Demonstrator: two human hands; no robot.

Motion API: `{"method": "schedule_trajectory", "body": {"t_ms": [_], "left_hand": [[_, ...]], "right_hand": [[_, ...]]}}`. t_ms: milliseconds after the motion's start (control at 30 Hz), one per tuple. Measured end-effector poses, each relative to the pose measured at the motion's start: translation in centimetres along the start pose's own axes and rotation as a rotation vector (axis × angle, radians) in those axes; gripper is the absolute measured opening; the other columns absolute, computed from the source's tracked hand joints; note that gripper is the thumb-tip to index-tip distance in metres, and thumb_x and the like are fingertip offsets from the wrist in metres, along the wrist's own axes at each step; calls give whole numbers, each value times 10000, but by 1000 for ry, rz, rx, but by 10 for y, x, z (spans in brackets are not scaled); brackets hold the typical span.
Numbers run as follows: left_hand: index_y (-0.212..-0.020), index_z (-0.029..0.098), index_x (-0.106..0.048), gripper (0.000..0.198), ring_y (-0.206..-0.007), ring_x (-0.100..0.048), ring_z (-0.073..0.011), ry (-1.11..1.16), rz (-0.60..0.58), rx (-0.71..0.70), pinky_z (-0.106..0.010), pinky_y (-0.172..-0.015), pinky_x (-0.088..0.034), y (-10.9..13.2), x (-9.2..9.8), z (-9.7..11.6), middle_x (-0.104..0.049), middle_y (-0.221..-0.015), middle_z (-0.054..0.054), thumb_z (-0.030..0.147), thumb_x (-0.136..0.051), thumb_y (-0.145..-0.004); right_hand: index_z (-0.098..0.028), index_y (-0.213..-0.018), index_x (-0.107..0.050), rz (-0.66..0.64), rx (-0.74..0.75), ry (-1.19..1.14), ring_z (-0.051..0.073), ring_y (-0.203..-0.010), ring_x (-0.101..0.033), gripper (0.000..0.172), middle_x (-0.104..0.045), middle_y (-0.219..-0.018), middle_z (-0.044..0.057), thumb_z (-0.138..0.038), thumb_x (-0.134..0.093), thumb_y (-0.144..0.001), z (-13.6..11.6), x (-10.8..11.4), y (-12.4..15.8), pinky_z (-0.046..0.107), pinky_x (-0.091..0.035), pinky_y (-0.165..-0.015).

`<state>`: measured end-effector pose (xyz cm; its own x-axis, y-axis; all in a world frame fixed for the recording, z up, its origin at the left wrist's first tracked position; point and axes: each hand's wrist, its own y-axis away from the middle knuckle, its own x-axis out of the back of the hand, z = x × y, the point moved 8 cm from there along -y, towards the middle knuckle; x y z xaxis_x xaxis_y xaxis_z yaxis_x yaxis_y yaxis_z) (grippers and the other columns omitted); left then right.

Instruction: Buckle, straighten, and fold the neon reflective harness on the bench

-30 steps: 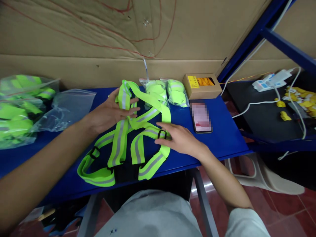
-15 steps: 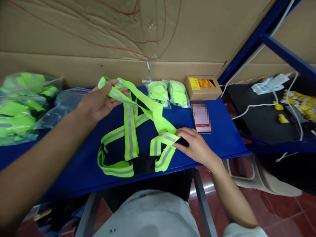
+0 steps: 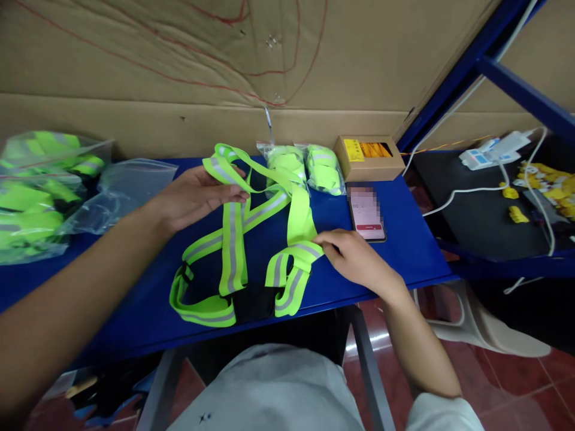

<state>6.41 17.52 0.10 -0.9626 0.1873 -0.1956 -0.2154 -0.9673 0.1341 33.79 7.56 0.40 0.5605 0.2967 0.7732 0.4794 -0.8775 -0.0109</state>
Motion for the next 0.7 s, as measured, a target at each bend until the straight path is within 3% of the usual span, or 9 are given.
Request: {"method": "schedule_trajectory", "body": {"t_ms": [67,133,333,567,700], "left_hand": [[-856,137,-748,122,-626,-703,-143,-29,93,-75,-271,-679,-589,-5,4,2,-758,-745,-30,49,-807,-796],[-830,157,-728,107,-605,-663,-94,-35,184,-167,-209,-620,-524,-10,8,8,-742,-746,2,66,-779,-855],[-842,207,-641,173,-604,-657,-88,-90,401,-318,-193,-551,-447,-17,19,19,-712,-713,52,171,-792,-916],[-973,276,-566,320,-449,-567,-82,-101,359,-290,-233,-453,-328,-18,13,5,-546,-542,116,350,-866,-890],[-898,265,-540,249,-405,-523,-90,-21,387,-222,-236,-421,-308,-18,9,1,-508,-482,108,263,-786,-938]], "right_hand": [[-245,-1167,-749,-7,-132,60,231,-885,-798,238,-839,-1031,35,-326,-545,-1077,4,3,-13,345,-579,-775],[-225,-1076,-752,-59,-218,144,230,-785,-778,192,-826,-897,34,-367,-627,-1039,5,2,-25,318,-518,-676],[-218,-1069,-780,-276,-255,465,307,-835,-781,276,-832,-896,79,-434,-818,-901,-14,-8,-44,333,-400,-586],[-237,-1011,-757,-141,-157,369,264,-887,-779,166,-836,-965,35,-397,-715,-996,-34,2,-54,325,-428,-640],[-219,-931,-707,32,-132,298,244,-836,-758,332,-803,-892,43,-483,-569,-1076,-45,9,-50,334,-440,-674]]}}
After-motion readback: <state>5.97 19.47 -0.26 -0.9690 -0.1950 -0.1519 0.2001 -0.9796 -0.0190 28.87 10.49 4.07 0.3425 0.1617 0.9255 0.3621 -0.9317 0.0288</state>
